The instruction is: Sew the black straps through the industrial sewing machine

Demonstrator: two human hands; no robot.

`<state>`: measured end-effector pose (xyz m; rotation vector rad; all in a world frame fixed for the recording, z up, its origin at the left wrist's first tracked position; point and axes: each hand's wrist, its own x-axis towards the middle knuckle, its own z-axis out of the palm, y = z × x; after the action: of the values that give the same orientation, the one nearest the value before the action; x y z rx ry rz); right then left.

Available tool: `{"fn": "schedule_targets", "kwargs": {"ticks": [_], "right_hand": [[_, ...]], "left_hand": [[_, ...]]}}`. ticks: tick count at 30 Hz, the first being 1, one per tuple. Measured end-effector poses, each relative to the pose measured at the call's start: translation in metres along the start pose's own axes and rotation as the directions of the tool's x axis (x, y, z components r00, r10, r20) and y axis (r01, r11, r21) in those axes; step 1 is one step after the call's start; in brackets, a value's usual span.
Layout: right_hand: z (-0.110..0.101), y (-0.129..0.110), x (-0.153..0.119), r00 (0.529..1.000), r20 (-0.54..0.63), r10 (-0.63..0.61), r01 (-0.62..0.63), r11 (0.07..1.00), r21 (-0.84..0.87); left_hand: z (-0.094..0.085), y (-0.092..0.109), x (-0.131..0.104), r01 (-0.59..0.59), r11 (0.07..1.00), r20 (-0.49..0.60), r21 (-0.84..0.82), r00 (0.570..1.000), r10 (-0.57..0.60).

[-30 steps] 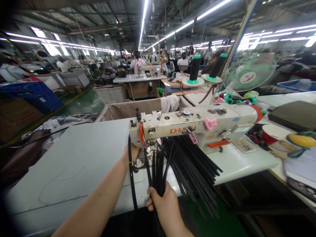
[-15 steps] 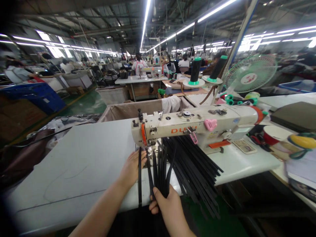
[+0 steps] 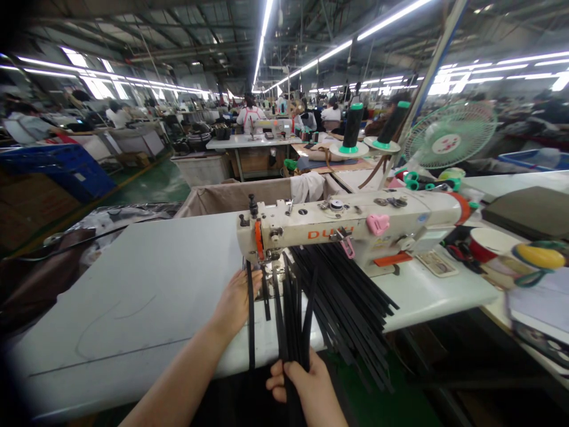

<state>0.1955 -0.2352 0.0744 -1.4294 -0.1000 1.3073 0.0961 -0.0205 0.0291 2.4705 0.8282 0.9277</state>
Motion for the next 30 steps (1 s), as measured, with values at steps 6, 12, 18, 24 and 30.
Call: {"fn": "schedule_targets", "kwargs": {"ticks": [6, 12, 18, 24, 30], "right_hand": [[-0.01, 0.01, 0.008, 1.0, -0.013, -0.013, 0.013, 1.0, 0.01], [-0.005, 0.005, 0.002, 0.995, 0.009, -0.099, 0.099, 0.993, -0.071], [-0.005, 0.009, 0.009, 0.999, -0.02, -0.051, 0.05, 0.999, -0.017], [-0.012, 0.013, 0.009, 0.995, 0.044, -0.085, 0.089, 0.991, -0.096], [-0.011, 0.013, 0.003, 0.992, 0.064, -0.108, 0.117, 0.979, -0.166]], "left_hand": [[0.001, -0.001, -0.001, -0.005, 1.0, 0.006, 0.03, 1.0, 0.005], [0.003, -0.001, -0.001, -0.052, 0.992, 0.002, 0.112, 0.999, 0.052], [0.001, -0.001, -0.001, -0.077, 0.993, -0.019, 0.095, 0.997, 0.08], [0.003, -0.004, -0.001, -0.115, 0.989, -0.058, 0.093, 0.991, 0.121], [0.004, -0.003, 0.0, -0.14, 0.982, -0.08, 0.127, 0.985, 0.151]]}}
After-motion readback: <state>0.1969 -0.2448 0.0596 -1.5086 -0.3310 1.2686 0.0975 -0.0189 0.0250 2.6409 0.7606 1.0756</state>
